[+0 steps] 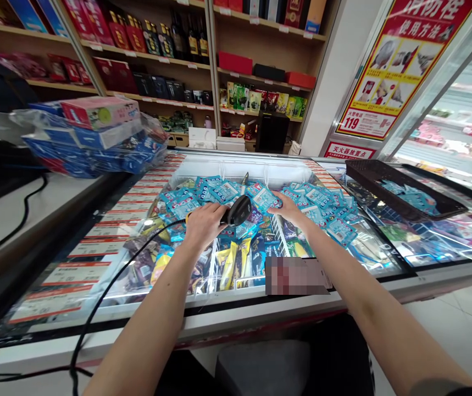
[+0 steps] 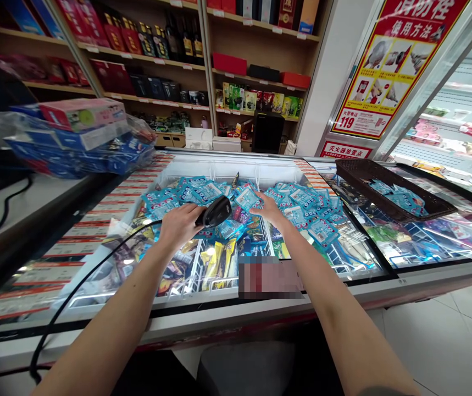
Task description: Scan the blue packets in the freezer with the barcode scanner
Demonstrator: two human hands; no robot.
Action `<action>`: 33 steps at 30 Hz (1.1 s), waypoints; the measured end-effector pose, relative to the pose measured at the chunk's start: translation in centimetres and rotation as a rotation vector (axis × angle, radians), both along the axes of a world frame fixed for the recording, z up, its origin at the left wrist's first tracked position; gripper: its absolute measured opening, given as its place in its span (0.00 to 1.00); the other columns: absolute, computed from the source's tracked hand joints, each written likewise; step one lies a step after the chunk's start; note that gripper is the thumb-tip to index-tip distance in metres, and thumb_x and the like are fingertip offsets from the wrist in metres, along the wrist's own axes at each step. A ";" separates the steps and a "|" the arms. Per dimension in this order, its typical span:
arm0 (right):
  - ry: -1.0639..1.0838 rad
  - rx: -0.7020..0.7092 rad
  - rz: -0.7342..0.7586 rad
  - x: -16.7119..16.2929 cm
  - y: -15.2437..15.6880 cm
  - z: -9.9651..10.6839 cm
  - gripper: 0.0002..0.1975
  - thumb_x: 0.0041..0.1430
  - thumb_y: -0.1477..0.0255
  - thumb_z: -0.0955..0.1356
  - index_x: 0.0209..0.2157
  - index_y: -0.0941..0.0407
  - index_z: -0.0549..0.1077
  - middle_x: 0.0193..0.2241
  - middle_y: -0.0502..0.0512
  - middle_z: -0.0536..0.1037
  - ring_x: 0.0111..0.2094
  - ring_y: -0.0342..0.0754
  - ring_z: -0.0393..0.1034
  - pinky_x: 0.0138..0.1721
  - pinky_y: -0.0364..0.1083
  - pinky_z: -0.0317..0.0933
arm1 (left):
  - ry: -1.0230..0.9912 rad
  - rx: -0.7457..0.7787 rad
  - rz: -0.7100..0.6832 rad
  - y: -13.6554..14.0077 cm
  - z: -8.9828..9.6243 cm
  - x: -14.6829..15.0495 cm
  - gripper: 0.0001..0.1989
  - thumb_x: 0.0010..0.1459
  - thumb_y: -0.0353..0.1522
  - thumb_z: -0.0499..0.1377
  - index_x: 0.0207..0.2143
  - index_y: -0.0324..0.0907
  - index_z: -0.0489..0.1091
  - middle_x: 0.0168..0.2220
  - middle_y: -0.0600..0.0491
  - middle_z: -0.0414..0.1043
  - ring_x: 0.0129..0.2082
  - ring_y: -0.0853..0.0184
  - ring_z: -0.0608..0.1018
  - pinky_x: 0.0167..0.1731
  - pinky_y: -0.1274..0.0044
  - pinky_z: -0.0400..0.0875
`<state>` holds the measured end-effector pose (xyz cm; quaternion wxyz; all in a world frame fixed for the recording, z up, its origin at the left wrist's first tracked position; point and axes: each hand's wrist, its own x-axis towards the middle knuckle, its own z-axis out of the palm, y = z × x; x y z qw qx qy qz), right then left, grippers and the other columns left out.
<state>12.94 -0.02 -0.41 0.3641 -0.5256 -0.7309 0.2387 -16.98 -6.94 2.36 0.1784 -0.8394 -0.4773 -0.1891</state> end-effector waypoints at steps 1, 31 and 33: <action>0.020 0.018 0.001 0.1 -0.2 -0.2 0.35 0.47 0.65 0.72 0.58 0.50 0.63 0.49 0.53 0.73 0.43 0.52 0.69 0.46 0.50 0.63 | 0.005 0.005 -0.001 0.0 0.0 0.0 0.17 0.53 0.36 0.59 0.46 0.43 0.67 0.38 0.47 0.73 0.42 0.56 0.74 0.37 0.68 0.65; 0.383 -0.028 0.007 -0.2 -0.6 -1.3 0.29 0.51 0.56 0.68 0.52 0.54 0.64 0.30 0.49 0.71 0.31 0.45 0.69 0.37 0.46 0.65 | 0.033 -0.021 -0.045 0.0 -0.2 0.5 0.16 0.53 0.36 0.59 0.45 0.43 0.67 0.38 0.47 0.73 0.42 0.57 0.74 0.37 0.70 0.65; 0.393 -0.005 0.010 0.0 -0.3 -1.6 0.29 0.50 0.56 0.68 0.52 0.54 0.65 0.28 0.47 0.69 0.29 0.44 0.68 0.35 0.45 0.64 | 0.035 -0.020 -0.045 0.0 -0.1 0.5 0.16 0.53 0.36 0.59 0.45 0.43 0.68 0.38 0.47 0.73 0.42 0.56 0.74 0.37 0.70 0.65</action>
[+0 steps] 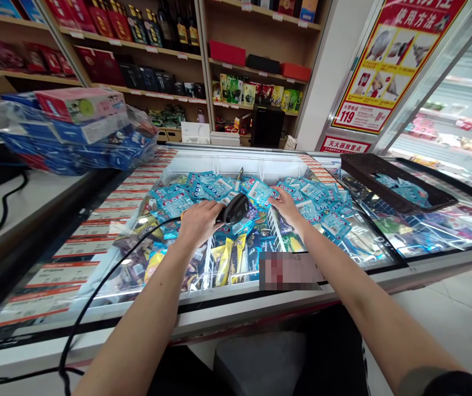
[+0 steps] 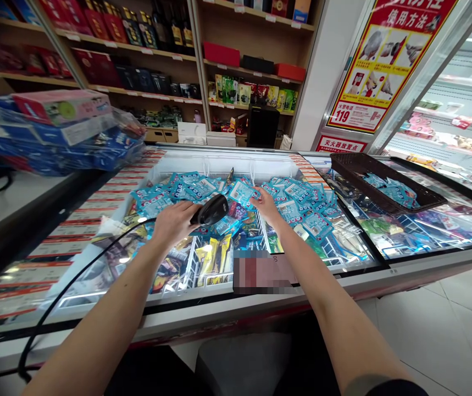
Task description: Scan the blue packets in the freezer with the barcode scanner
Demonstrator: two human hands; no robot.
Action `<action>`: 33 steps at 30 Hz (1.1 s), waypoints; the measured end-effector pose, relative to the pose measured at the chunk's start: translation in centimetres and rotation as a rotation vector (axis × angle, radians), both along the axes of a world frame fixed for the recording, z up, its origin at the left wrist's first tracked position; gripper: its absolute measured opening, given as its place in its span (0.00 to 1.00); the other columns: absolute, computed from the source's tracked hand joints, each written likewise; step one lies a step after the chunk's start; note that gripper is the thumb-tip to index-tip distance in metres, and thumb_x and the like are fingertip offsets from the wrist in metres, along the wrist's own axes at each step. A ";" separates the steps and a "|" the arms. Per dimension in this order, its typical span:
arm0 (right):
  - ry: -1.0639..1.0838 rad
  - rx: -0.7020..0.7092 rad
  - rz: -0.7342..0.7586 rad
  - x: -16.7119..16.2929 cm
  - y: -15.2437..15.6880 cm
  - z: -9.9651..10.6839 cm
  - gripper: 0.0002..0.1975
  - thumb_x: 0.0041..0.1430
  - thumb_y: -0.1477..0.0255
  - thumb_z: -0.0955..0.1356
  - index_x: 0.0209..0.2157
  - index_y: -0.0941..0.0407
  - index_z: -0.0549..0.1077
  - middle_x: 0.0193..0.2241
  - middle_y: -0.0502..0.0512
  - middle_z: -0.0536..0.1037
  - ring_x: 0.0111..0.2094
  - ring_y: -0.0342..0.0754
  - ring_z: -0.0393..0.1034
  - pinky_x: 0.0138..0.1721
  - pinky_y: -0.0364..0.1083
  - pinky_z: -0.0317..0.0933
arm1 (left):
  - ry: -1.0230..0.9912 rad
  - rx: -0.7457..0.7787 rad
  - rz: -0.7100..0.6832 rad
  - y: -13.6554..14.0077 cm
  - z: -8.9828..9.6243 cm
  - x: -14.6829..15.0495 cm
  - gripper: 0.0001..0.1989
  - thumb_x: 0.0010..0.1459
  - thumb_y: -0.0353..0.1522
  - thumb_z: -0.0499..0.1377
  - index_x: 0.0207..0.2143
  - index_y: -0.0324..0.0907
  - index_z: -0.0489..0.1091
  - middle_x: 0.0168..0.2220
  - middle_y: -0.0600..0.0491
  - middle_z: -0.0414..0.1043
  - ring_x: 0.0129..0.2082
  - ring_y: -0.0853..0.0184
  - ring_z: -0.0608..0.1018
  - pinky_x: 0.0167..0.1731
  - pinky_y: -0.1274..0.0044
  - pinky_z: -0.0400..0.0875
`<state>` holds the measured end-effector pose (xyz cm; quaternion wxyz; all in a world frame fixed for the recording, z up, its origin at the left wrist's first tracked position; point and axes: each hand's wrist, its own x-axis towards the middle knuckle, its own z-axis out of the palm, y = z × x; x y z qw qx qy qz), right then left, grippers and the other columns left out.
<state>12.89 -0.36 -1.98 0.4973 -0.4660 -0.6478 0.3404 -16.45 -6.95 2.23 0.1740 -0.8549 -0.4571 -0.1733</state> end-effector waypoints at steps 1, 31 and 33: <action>-0.001 0.010 -0.006 0.1 0.1 -0.2 0.28 0.50 0.56 0.69 0.51 0.54 0.66 0.27 0.47 0.68 0.28 0.44 0.67 0.34 0.45 0.64 | -0.001 -0.002 0.000 0.0 0.0 0.0 0.16 0.53 0.36 0.59 0.45 0.43 0.68 0.38 0.47 0.73 0.42 0.56 0.74 0.37 0.70 0.65; -0.018 0.037 -0.025 0.3 0.5 -0.6 0.28 0.50 0.57 0.69 0.51 0.53 0.67 0.23 0.44 0.61 0.26 0.43 0.63 0.30 0.43 0.59 | -0.028 -0.017 0.000 0.0 -0.1 -0.1 0.17 0.54 0.37 0.58 0.46 0.43 0.67 0.39 0.48 0.73 0.42 0.57 0.74 0.38 0.70 0.65; -0.010 0.033 -0.020 0.3 0.4 -0.6 0.28 0.50 0.58 0.69 0.52 0.53 0.67 0.23 0.44 0.60 0.26 0.43 0.62 0.30 0.43 0.58 | -0.023 -0.013 0.009 0.0 -0.1 -0.1 0.17 0.54 0.37 0.58 0.46 0.43 0.67 0.39 0.47 0.73 0.42 0.57 0.74 0.37 0.70 0.65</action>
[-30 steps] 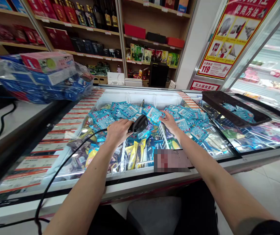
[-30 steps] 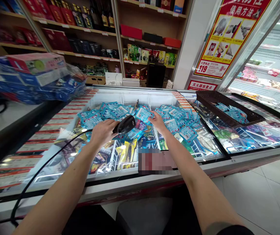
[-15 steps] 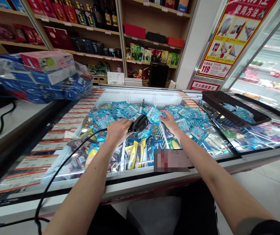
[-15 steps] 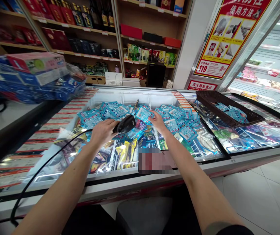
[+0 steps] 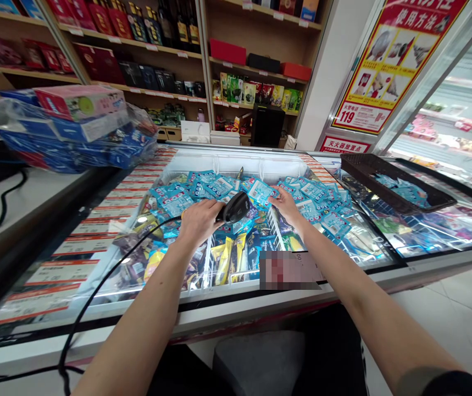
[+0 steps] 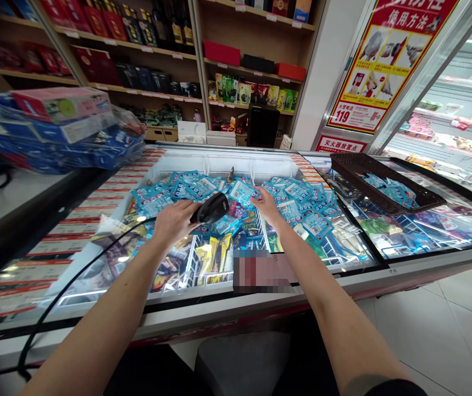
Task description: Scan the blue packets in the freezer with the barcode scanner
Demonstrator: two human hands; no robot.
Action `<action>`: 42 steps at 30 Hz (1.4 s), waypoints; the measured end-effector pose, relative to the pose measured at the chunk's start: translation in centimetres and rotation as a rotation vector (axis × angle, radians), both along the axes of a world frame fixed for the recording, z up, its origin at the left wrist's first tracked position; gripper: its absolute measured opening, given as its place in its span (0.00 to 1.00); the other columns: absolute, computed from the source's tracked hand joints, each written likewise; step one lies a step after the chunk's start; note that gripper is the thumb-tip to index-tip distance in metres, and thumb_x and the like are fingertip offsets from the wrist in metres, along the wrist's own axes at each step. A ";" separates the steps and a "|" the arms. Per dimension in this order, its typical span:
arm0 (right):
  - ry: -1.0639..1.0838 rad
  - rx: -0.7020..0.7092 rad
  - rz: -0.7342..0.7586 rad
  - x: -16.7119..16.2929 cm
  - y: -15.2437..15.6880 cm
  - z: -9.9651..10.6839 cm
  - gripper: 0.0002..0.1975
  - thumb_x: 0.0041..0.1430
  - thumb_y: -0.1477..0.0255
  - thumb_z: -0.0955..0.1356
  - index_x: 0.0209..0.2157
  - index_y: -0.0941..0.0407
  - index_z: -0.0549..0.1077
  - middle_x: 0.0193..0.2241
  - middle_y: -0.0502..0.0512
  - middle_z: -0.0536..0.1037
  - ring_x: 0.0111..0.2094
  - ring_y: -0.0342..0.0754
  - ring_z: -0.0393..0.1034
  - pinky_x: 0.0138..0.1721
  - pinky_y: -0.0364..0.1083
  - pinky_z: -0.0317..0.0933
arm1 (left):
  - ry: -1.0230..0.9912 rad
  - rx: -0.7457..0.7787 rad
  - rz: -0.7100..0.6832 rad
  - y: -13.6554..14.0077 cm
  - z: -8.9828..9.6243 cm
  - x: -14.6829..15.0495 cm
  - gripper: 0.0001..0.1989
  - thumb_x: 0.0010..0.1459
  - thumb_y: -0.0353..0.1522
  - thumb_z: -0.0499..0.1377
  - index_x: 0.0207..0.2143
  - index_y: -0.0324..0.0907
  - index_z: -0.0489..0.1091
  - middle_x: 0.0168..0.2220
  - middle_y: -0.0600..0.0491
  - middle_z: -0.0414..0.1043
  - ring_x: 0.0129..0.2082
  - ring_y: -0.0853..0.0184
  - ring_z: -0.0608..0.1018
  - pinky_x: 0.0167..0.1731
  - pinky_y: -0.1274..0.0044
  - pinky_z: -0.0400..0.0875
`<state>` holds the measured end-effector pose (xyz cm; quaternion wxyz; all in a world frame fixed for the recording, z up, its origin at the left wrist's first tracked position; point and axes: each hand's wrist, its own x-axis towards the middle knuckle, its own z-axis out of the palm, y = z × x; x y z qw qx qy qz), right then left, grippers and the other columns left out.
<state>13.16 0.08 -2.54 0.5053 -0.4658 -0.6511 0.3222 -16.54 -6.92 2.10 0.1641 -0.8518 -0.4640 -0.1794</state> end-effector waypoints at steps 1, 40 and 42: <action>0.004 -0.001 0.002 0.0 -0.1 0.0 0.27 0.50 0.58 0.69 0.52 0.53 0.67 0.23 0.44 0.60 0.26 0.43 0.62 0.30 0.43 0.58 | 0.002 0.002 0.004 0.0 0.0 0.0 0.16 0.55 0.37 0.57 0.46 0.43 0.67 0.38 0.47 0.73 0.42 0.57 0.74 0.37 0.70 0.65; -1.013 0.423 -0.137 3.0 -4.2 2.9 0.18 0.63 0.63 0.62 0.52 0.49 0.69 0.56 0.56 0.67 0.56 0.56 0.54 0.57 0.57 0.46 | -0.060 0.076 0.209 -0.3 1.0 -1.8 0.16 0.55 0.37 0.56 0.46 0.43 0.68 0.39 0.47 0.73 0.42 0.56 0.74 0.35 0.70 0.64; -1.062 0.434 -0.065 2.7 -4.3 2.7 0.16 0.63 0.62 0.61 0.50 0.49 0.72 0.53 0.55 0.69 0.56 0.55 0.56 0.58 0.57 0.44 | -0.067 0.070 0.229 -0.3 1.1 -1.9 0.16 0.55 0.38 0.57 0.46 0.43 0.68 0.39 0.47 0.73 0.42 0.56 0.74 0.35 0.70 0.63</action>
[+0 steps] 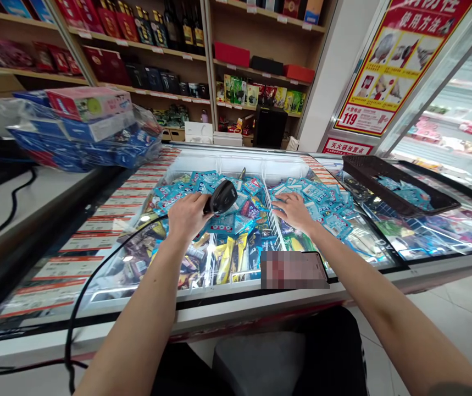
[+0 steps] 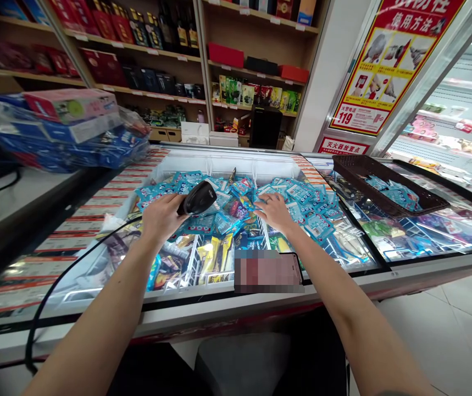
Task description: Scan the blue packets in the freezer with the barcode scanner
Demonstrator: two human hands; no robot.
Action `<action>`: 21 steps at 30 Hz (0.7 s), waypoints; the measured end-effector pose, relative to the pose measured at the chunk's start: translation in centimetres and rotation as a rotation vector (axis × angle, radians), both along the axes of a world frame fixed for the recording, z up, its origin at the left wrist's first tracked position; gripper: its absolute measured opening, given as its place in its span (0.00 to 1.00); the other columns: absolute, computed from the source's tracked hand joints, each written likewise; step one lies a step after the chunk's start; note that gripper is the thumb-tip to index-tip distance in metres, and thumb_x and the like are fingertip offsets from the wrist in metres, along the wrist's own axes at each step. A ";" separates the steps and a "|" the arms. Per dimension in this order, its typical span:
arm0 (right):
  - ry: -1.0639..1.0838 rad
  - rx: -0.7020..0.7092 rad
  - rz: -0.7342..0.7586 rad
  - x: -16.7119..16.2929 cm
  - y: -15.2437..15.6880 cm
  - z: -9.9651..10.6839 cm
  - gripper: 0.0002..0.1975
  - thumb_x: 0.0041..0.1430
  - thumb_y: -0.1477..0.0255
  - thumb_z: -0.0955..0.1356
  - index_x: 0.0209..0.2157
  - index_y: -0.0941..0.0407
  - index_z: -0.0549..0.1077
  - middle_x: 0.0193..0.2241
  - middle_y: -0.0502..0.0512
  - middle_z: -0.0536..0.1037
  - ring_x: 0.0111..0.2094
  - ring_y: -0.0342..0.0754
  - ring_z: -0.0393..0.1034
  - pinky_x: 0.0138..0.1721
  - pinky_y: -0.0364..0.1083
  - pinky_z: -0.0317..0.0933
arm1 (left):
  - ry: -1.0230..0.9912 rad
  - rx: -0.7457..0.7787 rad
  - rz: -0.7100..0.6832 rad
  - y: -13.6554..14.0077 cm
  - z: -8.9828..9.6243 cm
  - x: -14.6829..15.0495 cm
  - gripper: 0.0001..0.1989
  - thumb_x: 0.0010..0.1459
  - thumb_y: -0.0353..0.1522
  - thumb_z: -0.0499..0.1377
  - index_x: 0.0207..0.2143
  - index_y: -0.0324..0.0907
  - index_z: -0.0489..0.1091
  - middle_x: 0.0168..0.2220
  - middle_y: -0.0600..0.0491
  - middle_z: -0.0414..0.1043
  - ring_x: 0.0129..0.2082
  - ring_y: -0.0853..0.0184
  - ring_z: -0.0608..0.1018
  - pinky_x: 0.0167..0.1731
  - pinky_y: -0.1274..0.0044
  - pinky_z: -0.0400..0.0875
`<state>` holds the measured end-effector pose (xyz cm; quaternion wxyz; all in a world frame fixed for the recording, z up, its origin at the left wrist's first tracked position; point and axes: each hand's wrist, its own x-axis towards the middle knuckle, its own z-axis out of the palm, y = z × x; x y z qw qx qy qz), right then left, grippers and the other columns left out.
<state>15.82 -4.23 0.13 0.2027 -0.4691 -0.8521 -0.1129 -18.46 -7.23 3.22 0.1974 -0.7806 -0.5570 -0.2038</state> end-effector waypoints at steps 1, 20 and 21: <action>-0.008 0.006 -0.017 0.0 0.1 -0.1 0.16 0.64 0.62 0.61 0.48 0.50 0.73 0.52 0.56 0.70 0.55 0.55 0.57 0.58 0.58 0.44 | -0.004 -0.003 0.004 0.0 0.0 -0.1 0.16 0.54 0.38 0.57 0.45 0.43 0.68 0.39 0.47 0.73 0.42 0.55 0.74 0.35 0.70 0.63; 0.068 -0.095 0.113 -7.9 1.0 -0.9 0.22 0.65 0.76 0.56 0.59 0.55 0.61 0.56 0.60 0.66 0.56 0.52 0.60 0.55 0.53 0.55 | -0.195 0.030 0.227 0.5 -0.2 -2.2 0.15 0.54 0.40 0.56 0.43 0.43 0.68 0.38 0.44 0.73 0.41 0.52 0.73 0.34 0.68 0.64; 0.078 -0.103 0.122 -8.6 0.9 -0.8 0.22 0.65 0.74 0.56 0.59 0.55 0.60 0.56 0.60 0.66 0.56 0.52 0.60 0.55 0.53 0.55 | -0.200 0.037 0.248 0.6 -0.3 -2.4 0.16 0.54 0.40 0.56 0.43 0.43 0.68 0.38 0.44 0.73 0.41 0.52 0.73 0.34 0.68 0.64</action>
